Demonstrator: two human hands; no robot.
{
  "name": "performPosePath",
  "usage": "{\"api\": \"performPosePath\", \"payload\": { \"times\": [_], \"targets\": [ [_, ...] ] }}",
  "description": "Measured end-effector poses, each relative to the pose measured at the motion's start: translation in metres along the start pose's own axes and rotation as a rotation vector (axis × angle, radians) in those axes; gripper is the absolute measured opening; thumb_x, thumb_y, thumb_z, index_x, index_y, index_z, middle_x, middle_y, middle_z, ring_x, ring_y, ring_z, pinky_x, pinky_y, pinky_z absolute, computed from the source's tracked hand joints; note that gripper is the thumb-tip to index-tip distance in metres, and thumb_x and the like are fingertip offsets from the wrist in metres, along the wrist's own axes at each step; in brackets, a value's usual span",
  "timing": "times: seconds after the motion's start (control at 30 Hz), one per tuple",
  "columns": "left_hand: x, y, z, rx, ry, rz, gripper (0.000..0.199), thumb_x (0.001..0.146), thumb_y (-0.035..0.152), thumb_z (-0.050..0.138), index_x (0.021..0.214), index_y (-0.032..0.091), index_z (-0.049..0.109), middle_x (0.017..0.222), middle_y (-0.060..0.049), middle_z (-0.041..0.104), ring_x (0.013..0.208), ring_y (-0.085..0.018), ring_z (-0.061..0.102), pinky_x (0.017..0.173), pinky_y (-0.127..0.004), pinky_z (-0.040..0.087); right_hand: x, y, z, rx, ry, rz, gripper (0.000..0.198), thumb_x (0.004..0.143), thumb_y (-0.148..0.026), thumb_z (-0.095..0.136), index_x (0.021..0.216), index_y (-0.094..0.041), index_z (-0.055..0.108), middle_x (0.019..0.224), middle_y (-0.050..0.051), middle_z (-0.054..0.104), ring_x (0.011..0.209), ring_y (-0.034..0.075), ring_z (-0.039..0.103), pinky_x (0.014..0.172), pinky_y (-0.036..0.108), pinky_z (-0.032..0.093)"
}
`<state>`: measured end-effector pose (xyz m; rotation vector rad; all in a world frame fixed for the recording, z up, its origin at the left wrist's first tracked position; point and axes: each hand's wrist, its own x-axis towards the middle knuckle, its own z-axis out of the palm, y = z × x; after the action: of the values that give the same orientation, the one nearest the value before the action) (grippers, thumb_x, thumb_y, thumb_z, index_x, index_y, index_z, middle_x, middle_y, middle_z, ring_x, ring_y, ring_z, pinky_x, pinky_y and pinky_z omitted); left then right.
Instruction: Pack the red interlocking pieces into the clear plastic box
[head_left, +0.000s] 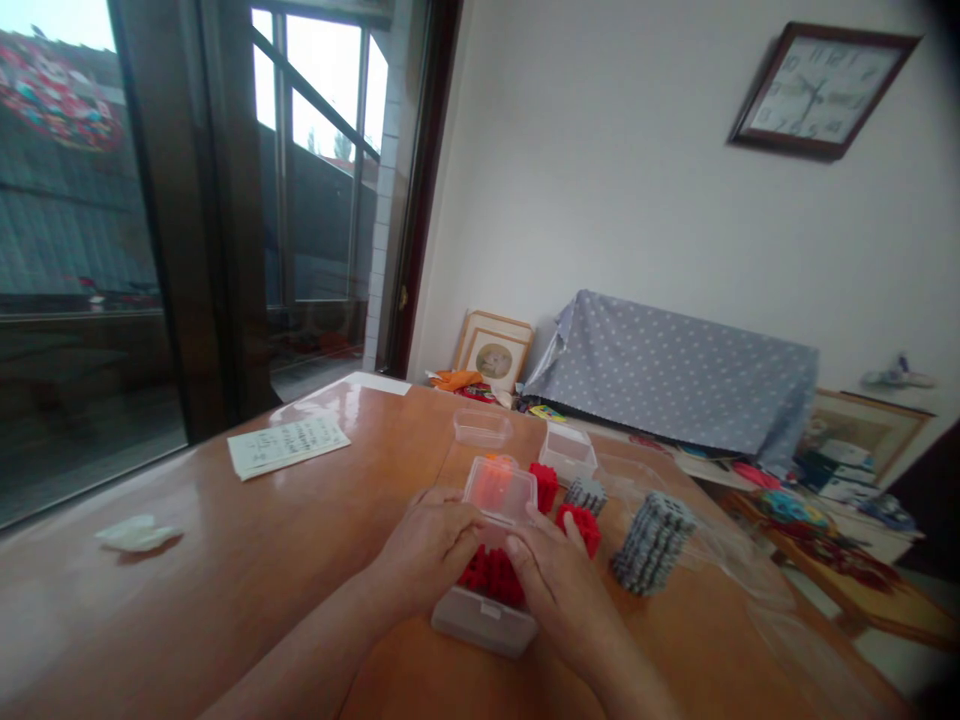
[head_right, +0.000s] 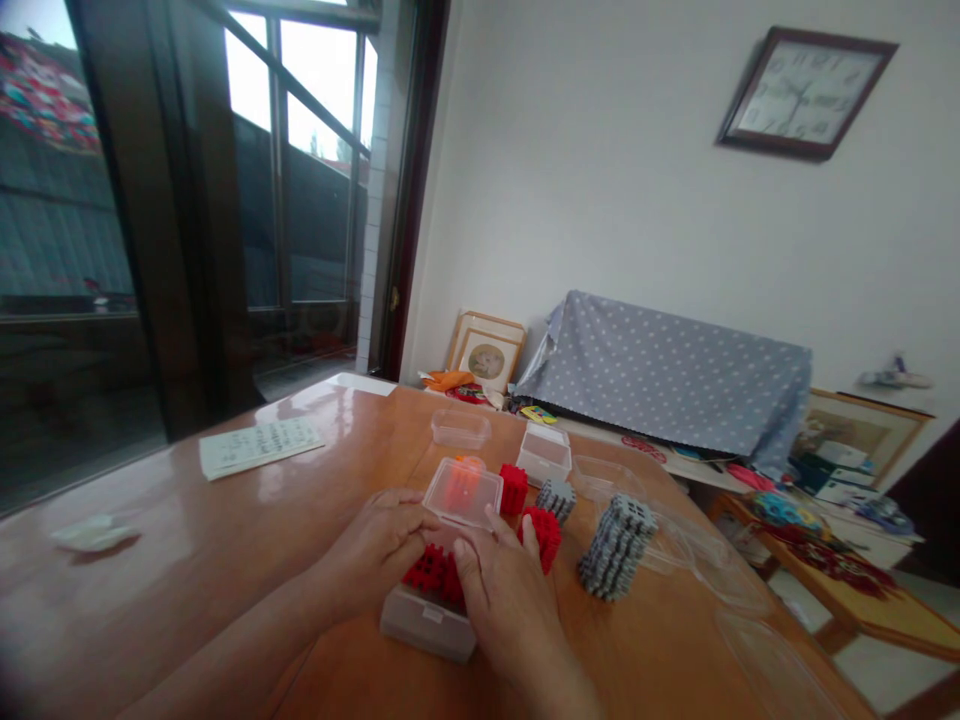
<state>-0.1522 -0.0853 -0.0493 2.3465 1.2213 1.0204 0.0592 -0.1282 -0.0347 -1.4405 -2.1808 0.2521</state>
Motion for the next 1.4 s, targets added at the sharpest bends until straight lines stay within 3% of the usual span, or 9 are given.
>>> {"api": "performPosePath", "payload": {
  "times": [0.07, 0.17, 0.37, 0.47, 0.57, 0.67, 0.83, 1.13, 1.4],
  "targets": [
    [0.001, 0.0, 0.0, -0.014, 0.015, 0.002, 0.025, 0.088, 0.019, 0.055, 0.097, 0.025, 0.078, 0.104, -0.008, 0.07, 0.104, -0.026, 0.061, 0.092, -0.035, 0.043, -0.001, 0.002, -0.007, -0.001, 0.145, 0.016, 0.039, 0.106, -0.039, 0.035, 0.113, -0.027, 0.072, 0.119, 0.007, 0.074, 0.128, 0.028, 0.058, 0.118, 0.057, 0.026],
    [0.003, 0.0, -0.002, -0.059, 0.038, 0.017, 0.024, 0.09, 0.019, 0.053, 0.095, 0.023, 0.076, 0.1, -0.008, 0.071, 0.102, -0.025, 0.062, 0.09, -0.033, 0.044, -0.004, 0.009, -0.018, 0.042, 0.372, 0.085, 0.039, 0.105, -0.04, 0.037, 0.101, -0.023, 0.072, 0.102, 0.009, 0.074, 0.103, 0.026, 0.065, 0.099, 0.042, 0.045],
    [0.007, -0.008, 0.0, -0.121, 0.111, 0.012, 0.025, 0.095, 0.024, 0.048, 0.095, 0.021, 0.073, 0.098, -0.006, 0.072, 0.099, -0.023, 0.062, 0.087, -0.032, 0.044, -0.005, 0.048, -0.023, 0.205, 0.725, 0.29, 0.036, 0.1, -0.044, 0.043, 0.113, -0.02, 0.067, 0.108, 0.01, 0.074, 0.102, 0.027, 0.065, 0.092, 0.039, 0.048],
    [0.008, -0.015, 0.004, -0.138, 0.115, -0.036, 0.028, 0.098, 0.03, 0.045, 0.098, 0.021, 0.072, 0.099, -0.005, 0.072, 0.097, -0.023, 0.063, 0.085, -0.031, 0.045, -0.003, 0.074, -0.02, 0.222, 0.79, 0.383, 0.038, 0.096, -0.045, 0.046, 0.112, -0.018, 0.068, 0.111, 0.012, 0.074, 0.103, 0.029, 0.066, 0.091, 0.041, 0.049],
    [0.008, -0.018, 0.006, -0.136, 0.089, -0.064, 0.03, 0.099, 0.032, 0.044, 0.097, 0.02, 0.071, 0.096, -0.004, 0.072, 0.094, -0.022, 0.064, 0.081, -0.031, 0.045, 0.0, 0.094, -0.013, 0.233, 0.759, 0.434, 0.045, 0.093, -0.045, 0.048, 0.123, -0.016, 0.065, 0.117, 0.014, 0.073, 0.107, 0.029, 0.067, 0.093, 0.042, 0.05],
    [0.008, -0.016, 0.005, -0.132, 0.062, -0.069, 0.03, 0.098, 0.031, 0.044, 0.094, 0.02, 0.071, 0.093, -0.003, 0.071, 0.093, -0.022, 0.064, 0.08, -0.031, 0.044, 0.002, 0.106, -0.005, 0.145, 0.624, 0.455, 0.06, 0.088, -0.046, 0.056, 0.14, -0.016, 0.056, 0.127, 0.015, 0.07, 0.118, 0.032, 0.064, 0.103, 0.048, 0.046],
    [0.009, -0.014, 0.002, -0.141, 0.067, -0.08, 0.026, 0.096, 0.03, 0.047, 0.092, 0.021, 0.071, 0.093, -0.002, 0.072, 0.093, -0.022, 0.064, 0.08, -0.031, 0.044, 0.004, 0.106, 0.005, 0.068, 0.452, 0.351, 0.077, 0.085, -0.044, 0.063, 0.154, -0.017, 0.041, 0.15, 0.015, 0.054, 0.138, 0.033, 0.051, 0.116, 0.049, 0.038],
    [0.009, -0.013, 0.003, -0.128, 0.064, -0.059, 0.024, 0.095, 0.03, 0.048, 0.09, 0.021, 0.07, 0.092, -0.003, 0.071, 0.092, -0.023, 0.066, 0.08, -0.031, 0.044, 0.006, 0.112, 0.014, 0.134, 0.42, 0.397, 0.074, 0.086, -0.039, 0.061, 0.153, -0.016, 0.04, 0.151, 0.017, 0.052, 0.14, 0.032, 0.049, 0.117, 0.05, 0.038],
    [0.009, -0.013, 0.003, -0.11, 0.067, -0.062, 0.026, 0.096, 0.033, 0.048, 0.091, 0.021, 0.07, 0.093, -0.004, 0.072, 0.093, -0.023, 0.066, 0.082, -0.032, 0.045, 0.007, 0.112, 0.011, 0.152, 0.505, 0.408, 0.078, 0.083, -0.038, 0.064, 0.154, -0.016, 0.04, 0.139, 0.018, 0.061, 0.128, 0.033, 0.06, 0.111, 0.052, 0.043]
  ]
}}
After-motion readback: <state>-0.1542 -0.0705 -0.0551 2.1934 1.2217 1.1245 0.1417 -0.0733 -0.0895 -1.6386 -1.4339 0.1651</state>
